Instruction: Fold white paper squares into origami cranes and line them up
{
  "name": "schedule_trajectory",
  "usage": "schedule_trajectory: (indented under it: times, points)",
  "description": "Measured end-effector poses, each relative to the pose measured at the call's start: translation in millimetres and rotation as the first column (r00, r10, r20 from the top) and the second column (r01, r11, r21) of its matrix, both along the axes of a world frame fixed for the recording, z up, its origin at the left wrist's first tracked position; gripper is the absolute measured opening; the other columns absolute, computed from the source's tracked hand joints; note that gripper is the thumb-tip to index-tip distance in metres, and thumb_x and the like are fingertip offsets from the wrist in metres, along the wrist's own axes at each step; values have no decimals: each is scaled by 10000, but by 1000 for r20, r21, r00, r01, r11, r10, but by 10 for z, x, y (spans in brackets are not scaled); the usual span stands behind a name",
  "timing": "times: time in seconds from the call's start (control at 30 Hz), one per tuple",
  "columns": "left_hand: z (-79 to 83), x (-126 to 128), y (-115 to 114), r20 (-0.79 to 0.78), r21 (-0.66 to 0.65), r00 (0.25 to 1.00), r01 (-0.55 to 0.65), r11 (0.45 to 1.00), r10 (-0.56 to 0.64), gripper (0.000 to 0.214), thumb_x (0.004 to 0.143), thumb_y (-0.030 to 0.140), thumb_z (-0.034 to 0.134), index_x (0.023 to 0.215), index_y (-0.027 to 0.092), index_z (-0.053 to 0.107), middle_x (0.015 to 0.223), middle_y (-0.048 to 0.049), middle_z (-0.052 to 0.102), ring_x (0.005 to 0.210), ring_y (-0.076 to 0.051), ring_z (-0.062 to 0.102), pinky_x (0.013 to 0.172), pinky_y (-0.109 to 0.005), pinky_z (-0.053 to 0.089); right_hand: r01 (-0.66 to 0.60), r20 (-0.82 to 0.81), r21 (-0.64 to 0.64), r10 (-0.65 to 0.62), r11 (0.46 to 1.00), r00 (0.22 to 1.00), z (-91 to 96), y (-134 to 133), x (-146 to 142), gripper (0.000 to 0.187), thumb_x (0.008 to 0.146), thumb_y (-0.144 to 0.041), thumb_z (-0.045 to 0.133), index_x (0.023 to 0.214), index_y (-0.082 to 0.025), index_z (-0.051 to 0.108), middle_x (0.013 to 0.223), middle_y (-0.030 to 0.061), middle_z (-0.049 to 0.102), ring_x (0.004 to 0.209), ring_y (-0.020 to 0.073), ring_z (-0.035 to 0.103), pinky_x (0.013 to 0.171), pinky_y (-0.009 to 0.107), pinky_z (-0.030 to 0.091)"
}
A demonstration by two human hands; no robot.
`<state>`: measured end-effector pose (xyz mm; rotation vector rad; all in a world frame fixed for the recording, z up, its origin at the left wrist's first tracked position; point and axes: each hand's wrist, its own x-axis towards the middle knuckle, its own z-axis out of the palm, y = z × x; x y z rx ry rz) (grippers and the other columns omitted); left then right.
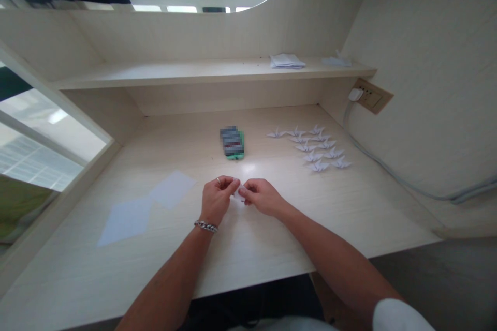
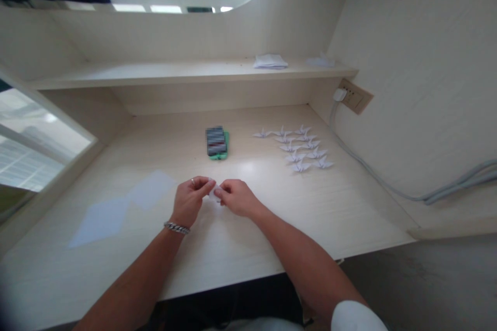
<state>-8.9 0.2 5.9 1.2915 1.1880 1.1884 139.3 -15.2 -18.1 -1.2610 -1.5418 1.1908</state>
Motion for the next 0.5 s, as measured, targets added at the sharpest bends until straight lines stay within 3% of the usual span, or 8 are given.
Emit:
schedule_trajectory:
  times: [0.17, 0.27, 0.4, 0.5]
  points:
    - [-39, 14, 13, 217, -140, 976, 16, 990, 15, 224, 584, 301, 811, 638, 131, 676, 573, 4, 629, 519, -102, 540, 530, -233, 447, 12, -65, -6, -13, 1000, 998, 17, -4, 12, 211, 788, -331, 635, 663, -160, 626, 582, 4, 625, 537, 113, 567, 522, 225, 425]
    - [-31, 10, 21, 274, -181, 962, 76, 981, -25, 265, 583, 331, 824, 682, 127, 687, 616, -4, 646, 556, -104, 568, 564, -238, 475, 81, -171, 45, -72, 996, 983, 51, -9, 12, 193, 760, -355, 676, 816, -170, 671, 654, 8, 655, 585, 124, 583, 548, 239, 452]
    - [5, 1, 19, 397, -150, 910, 195, 969, -122, 287, 630, 342, 809, 810, 143, 707, 753, -28, 690, 686, -128, 629, 671, -271, 526, 181, -334, 74, -147, 981, 931, 87, -13, -3, 302, 729, -323, 716, 1003, -198, 691, 708, 4, 666, 598, 125, 574, 553, 248, 461]
    - [21, 1, 8, 464, -112, 872, 234, 966, -157, 299, 655, 310, 801, 903, 173, 706, 758, -7, 682, 697, -115, 629, 671, -255, 534, 229, -327, 141, -173, 963, 929, 109, -37, -13, 276, 737, -293, 715, 1005, -232, 727, 890, 35, 693, 675, 138, 600, 607, 269, 490]
